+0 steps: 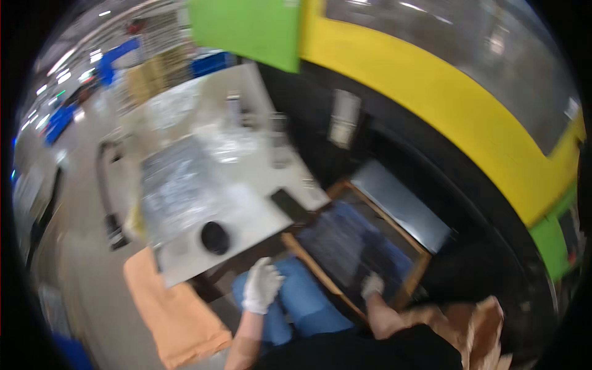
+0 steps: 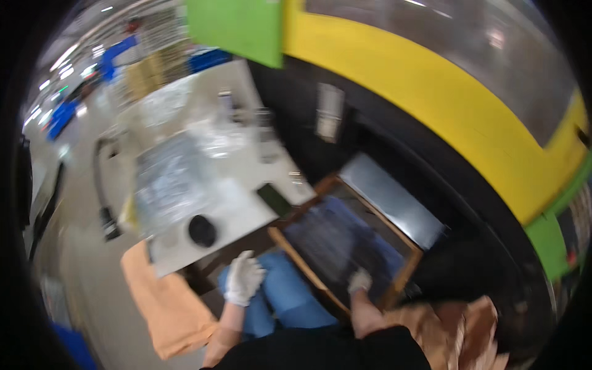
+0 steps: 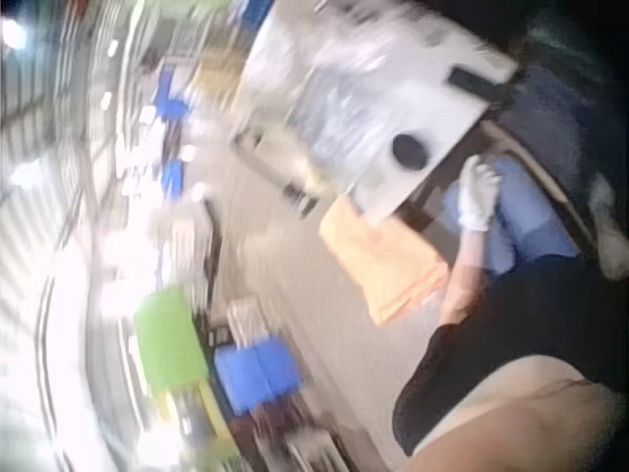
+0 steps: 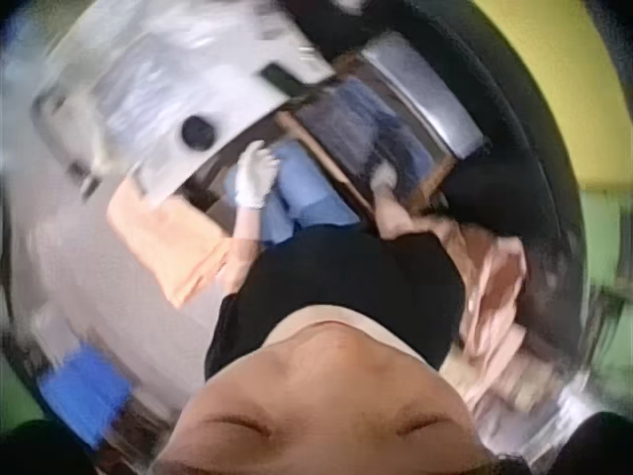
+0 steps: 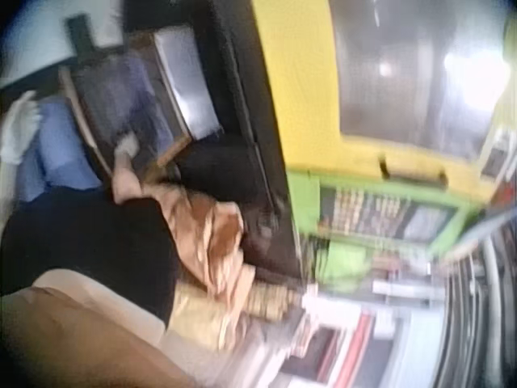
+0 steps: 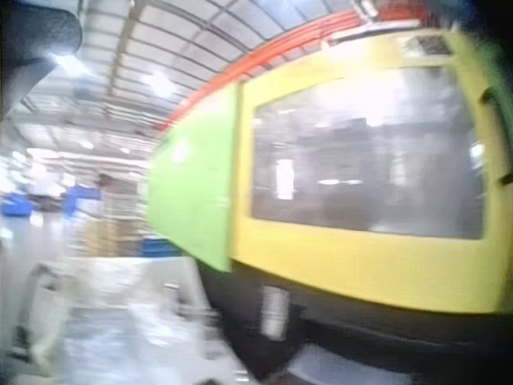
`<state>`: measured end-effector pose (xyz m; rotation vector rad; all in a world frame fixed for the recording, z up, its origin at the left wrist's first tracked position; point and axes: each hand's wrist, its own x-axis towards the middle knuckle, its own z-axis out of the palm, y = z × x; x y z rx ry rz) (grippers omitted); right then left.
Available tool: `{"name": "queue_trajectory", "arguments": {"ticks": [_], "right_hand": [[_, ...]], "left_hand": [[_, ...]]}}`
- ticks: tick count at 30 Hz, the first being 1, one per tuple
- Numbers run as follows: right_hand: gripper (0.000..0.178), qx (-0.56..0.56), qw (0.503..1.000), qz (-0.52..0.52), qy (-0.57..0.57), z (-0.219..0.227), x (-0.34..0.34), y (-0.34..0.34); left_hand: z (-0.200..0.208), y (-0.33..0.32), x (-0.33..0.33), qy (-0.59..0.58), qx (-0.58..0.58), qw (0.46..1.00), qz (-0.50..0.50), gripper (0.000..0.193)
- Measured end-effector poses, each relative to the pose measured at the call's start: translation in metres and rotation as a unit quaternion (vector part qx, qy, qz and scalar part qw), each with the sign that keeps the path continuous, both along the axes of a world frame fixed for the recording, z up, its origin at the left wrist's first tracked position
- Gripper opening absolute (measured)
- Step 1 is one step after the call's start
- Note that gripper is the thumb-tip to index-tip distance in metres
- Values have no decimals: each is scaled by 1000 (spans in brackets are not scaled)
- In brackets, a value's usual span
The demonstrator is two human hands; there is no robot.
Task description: The person puts on gloves, assembles circular plastic filter parts into cylindrical housings by hand, wraps a package in plastic sheeting on the workbench, and removes the gloves.
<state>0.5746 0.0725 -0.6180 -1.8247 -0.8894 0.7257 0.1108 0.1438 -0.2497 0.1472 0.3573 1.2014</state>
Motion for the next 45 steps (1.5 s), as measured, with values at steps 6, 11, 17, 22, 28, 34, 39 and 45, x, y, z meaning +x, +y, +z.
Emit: {"name": "queue_trajectory", "arguments": {"ticks": [6, 11, 17, 22, 28, 34, 39, 45], "right_hand": [[15, 40, 841, -376, 387, 234, -76, -1], [27, 43, 853, -362, 373, 223, -34, -32], [22, 9, 870, -383, 312, 253, -55, -28], [21, 5, 868, -427, 255, 285, -57, -20], [37, 10, 862, -457, 219, 272, -20, -24], [28, 17, 882, -388, 266, 295, -12, -27], [27, -155, 975, -68, 147, 299, -44, -5], [46, -188, 883, 371, -216, 310, -127, 35]], "left_hand": [[-17, -6, -6, 13, 16, 1000, 15, 38], [-10, 9, 18, 48, -6, 999, -14, 40], [-22, 0, 12, -4, 13, 1000, -17, 37], [-18, -1, 10, 11, 10, 1000, -7, 37], [-13, -2, 9, 12, -1, 1000, 7, 36], [-12, 2, 12, 10, 11, 1000, -3, 36], [-17, 5, 12, 3, 25, 1000, -3, 36], [-11, 2, 16, 83, 32, 995, -52, 39]]}}
